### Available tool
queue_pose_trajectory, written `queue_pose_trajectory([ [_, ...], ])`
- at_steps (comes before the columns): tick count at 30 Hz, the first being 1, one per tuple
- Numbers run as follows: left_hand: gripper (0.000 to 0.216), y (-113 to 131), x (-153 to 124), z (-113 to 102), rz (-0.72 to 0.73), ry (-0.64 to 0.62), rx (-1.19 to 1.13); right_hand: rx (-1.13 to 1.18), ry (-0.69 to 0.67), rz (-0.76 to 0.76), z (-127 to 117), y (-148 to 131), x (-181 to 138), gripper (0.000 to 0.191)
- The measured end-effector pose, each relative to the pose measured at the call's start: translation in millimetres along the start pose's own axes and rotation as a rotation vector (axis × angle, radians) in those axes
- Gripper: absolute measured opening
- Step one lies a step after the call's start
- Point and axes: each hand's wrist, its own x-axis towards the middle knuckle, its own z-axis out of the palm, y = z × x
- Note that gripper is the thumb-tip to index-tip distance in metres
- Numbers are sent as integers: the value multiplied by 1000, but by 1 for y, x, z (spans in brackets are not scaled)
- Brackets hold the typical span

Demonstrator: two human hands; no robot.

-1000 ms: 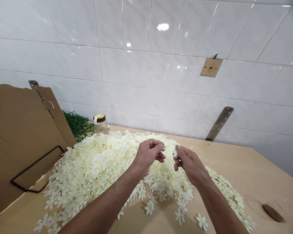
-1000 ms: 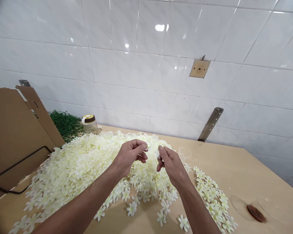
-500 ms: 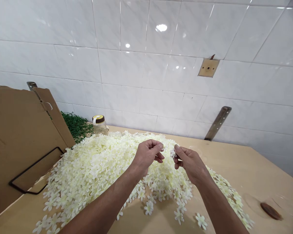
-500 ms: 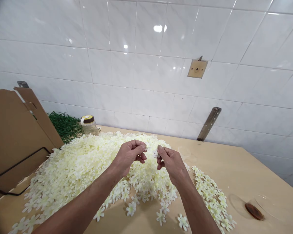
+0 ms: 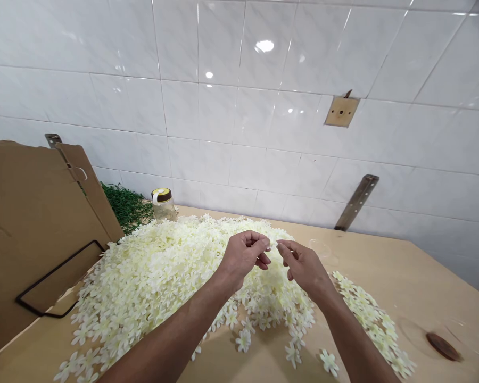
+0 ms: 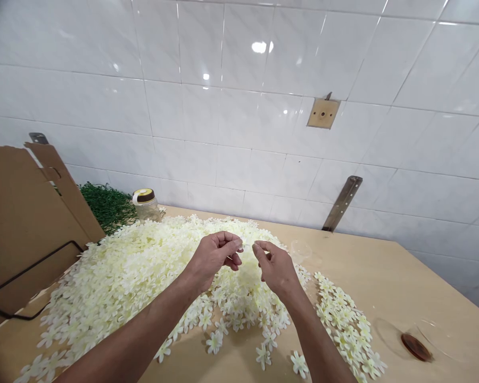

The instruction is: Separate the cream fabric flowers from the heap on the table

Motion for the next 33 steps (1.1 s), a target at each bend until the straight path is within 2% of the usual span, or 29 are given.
queue_pose_trajectory([
  [4, 13, -6, 0, 3, 10, -10, 54, 314, -122, -17, 2, -10, -6, 49],
  [6, 15, -10, 0, 3, 17, -20, 74, 397, -178, -20, 2, -14, -7, 47],
  [14, 14, -12, -1, 5, 20, -25, 111, 397, -119, -46, 0, -9, -6, 39],
  [19, 15, -6, -4, 7, -30, -68, -5, 419, -156, -38, 0, -13, -8, 41],
  [25, 19, -4, -4, 5, -64, -123, -50, 417, -127, -26, 2, -17, -11, 47],
  [33, 21, -2, -6, 6, -63, -108, -46, 475, -84, 9, 3, -14, -10, 47],
])
